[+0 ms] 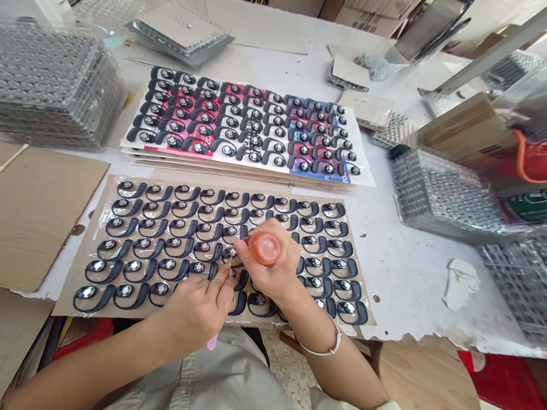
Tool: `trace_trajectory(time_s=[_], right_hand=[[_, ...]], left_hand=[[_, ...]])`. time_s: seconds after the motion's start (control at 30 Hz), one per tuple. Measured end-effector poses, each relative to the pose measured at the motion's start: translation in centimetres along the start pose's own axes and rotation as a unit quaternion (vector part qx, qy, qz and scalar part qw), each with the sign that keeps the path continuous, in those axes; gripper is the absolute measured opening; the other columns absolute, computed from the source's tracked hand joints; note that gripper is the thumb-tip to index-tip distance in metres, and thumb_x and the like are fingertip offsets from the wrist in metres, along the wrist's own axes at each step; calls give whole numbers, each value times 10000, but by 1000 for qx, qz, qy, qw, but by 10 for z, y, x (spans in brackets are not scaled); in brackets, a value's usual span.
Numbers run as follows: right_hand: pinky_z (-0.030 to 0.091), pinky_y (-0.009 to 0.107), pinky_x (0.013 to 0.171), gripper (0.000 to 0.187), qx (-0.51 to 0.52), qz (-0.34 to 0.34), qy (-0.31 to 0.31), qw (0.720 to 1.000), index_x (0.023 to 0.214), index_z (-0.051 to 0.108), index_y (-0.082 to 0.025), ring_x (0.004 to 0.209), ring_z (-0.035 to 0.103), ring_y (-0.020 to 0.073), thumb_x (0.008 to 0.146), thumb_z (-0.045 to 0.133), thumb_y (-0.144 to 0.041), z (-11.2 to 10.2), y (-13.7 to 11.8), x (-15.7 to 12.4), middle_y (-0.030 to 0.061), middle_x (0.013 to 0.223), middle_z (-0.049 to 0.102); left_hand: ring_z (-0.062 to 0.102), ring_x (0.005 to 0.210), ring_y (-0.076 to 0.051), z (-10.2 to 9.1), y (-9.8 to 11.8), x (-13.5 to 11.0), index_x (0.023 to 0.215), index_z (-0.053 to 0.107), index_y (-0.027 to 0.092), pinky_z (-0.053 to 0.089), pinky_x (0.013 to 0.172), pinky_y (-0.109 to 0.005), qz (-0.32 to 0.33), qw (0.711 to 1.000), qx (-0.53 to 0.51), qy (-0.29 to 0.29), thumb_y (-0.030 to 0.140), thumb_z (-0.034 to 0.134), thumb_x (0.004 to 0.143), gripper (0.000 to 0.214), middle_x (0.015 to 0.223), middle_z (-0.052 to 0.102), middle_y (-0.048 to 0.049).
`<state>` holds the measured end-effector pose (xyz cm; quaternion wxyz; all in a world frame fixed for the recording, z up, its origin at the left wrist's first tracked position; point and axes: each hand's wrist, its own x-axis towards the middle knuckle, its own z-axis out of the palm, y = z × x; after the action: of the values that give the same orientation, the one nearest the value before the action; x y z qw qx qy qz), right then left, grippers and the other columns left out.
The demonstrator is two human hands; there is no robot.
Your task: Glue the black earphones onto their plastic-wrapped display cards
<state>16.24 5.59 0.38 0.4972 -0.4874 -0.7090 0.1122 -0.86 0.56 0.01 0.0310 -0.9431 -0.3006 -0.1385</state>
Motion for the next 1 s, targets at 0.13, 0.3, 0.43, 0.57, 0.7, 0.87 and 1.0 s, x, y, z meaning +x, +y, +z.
trace_trajectory(time_s=[0.13, 0.3, 0.43, 0.57, 0.7, 0.87, 1.0], right_hand=[[457, 293, 546, 143, -11, -17, -11, 1000, 810, 564, -195, 587, 546, 136, 752, 695, -183, -1, 0, -1, -6, 686, 571], [458, 293, 540, 135, 1, -26, -10, 1000, 816, 569, -195, 585, 549, 134, 756, 688, -169, -1, -1, -1, -3, 691, 574], [460, 299, 541, 136, 12, -38, -9, 999, 829, 567, -200, 584, 549, 140, 760, 679, -165, -1, -1, 0, -5, 680, 573], [457, 295, 540, 132, 23, -37, -4, 999, 823, 570, -201, 579, 542, 137, 761, 682, -171, -1, 0, 1, -8, 672, 566], [457, 296, 553, 119, 24, -28, -5, 999, 815, 578, -200, 588, 543, 135, 767, 683, -170, -1, 0, 0, -4, 678, 565], [457, 302, 546, 119, 32, -24, 0, 999, 808, 571, -204, 587, 546, 140, 770, 683, -198, -1, 1, -2, -4, 678, 570], [455, 294, 529, 120, 41, -16, -3, 999, 804, 571, -197, 577, 540, 132, 768, 685, -195, -1, -1, -3, -1, 686, 570]], left_hand=[[667, 619, -229, 0, -1, 1, 1031, 599, -40, 523, 506, -316, -1, 1000, -14, 10, 263, 596, 792, 386, 1114, 614, -330], [669, 629, -226, 0, 0, 0, 1057, 589, -40, 520, 514, -313, 3, 1000, -14, -14, 276, 583, 822, 394, 1136, 596, -345], [674, 626, -219, 2, -1, -1, 1046, 591, -23, 516, 507, -307, -2, 1000, -15, -4, 169, 506, 822, 306, 1140, 602, -327], [679, 629, -222, 5, -1, -2, 1033, 589, -9, 515, 493, -309, -10, 1000, -5, 29, 99, 450, 805, 288, 1121, 626, -300], [694, 711, -220, 0, -4, -2, 1050, 587, 3, 540, 536, -300, -1, 999, -33, -1, 157, 482, 832, 287, 1140, 631, -282], [672, 691, -138, -32, -52, -15, 1028, 627, 71, 537, 576, -238, -49, 981, -58, 176, 156, 438, 885, 253, 1092, 696, -144], [580, 569, -72, -50, -134, -38, 1119, 664, 220, 470, 573, -192, -273, 928, -13, 255, 222, 618, 856, 267, 937, 741, -6]])
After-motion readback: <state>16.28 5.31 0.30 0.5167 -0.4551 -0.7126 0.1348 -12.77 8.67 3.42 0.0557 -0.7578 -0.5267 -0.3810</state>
